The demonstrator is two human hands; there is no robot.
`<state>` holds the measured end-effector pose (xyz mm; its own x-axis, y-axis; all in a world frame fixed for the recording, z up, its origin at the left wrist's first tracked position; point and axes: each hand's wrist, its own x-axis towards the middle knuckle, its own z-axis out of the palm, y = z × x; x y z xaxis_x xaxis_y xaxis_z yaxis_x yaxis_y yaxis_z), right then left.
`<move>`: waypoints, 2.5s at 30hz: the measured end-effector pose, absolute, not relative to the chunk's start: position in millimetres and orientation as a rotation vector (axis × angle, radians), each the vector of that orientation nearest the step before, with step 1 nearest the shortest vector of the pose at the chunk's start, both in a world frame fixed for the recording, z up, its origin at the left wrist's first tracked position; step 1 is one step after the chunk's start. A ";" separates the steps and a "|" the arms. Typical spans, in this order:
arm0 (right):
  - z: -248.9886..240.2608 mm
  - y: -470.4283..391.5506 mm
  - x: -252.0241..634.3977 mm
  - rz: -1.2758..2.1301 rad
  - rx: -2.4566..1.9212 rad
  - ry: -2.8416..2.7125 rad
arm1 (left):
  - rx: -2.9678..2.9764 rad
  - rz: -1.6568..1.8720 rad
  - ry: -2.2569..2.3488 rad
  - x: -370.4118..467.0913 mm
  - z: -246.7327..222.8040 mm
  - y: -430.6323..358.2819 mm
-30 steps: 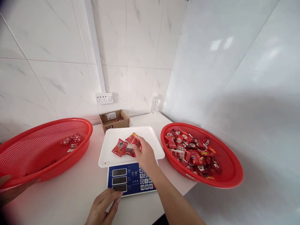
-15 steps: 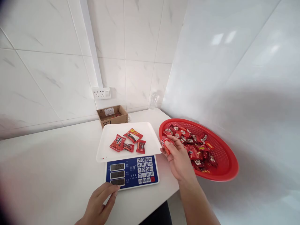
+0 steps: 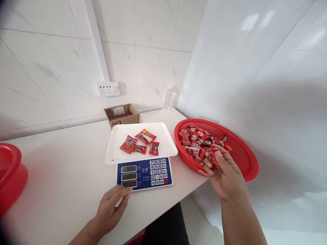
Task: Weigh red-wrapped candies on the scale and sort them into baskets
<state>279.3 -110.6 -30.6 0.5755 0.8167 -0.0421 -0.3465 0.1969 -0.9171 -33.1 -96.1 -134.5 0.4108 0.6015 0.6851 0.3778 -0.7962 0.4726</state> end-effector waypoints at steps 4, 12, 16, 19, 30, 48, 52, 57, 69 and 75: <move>-31.5 -110.2 279.7 0.858 -1.034 -0.541 | 2.421 1.321 0.862 -34.0 -134.8 -96.7; -42.2 -105.9 249.8 0.969 -1.179 -0.854 | 2.426 1.285 0.883 -32.8 -134.7 -97.3; -55.7 -77.0 220.0 0.778 -1.453 -1.252 | 2.433 1.280 0.888 -33.2 -134.8 -98.1; -59.7 -49.6 205.6 0.509 -1.536 -1.426 | 2.440 1.304 0.892 -34.1 -135.5 -97.6; -59.8 -18.3 175.7 0.482 -1.553 -1.666 | 2.426 1.377 0.863 -32.9 -140.1 -93.1; -44.1 13.8 132.7 0.421 -1.333 -2.305 | 2.435 1.397 0.857 -32.5 -142.0 -87.6; -38.2 -0.4 152.1 0.546 -1.261 -1.942 | 2.417 1.381 0.871 -32.4 -142.6 -88.6; -33.0 -36.1 200.6 0.421 -1.379 -1.374 | 2.383 1.375 0.894 -32.8 -146.4 -90.9; -67.1 -96.8 321.1 0.000 -1.942 -1.363 | 2.421 1.400 0.866 -30.7 -139.8 -91.2; -80.9 -98.4 319.2 0.011 -2.070 -1.398 | 2.580 1.329 1.074 -14.1 -101.1 -79.9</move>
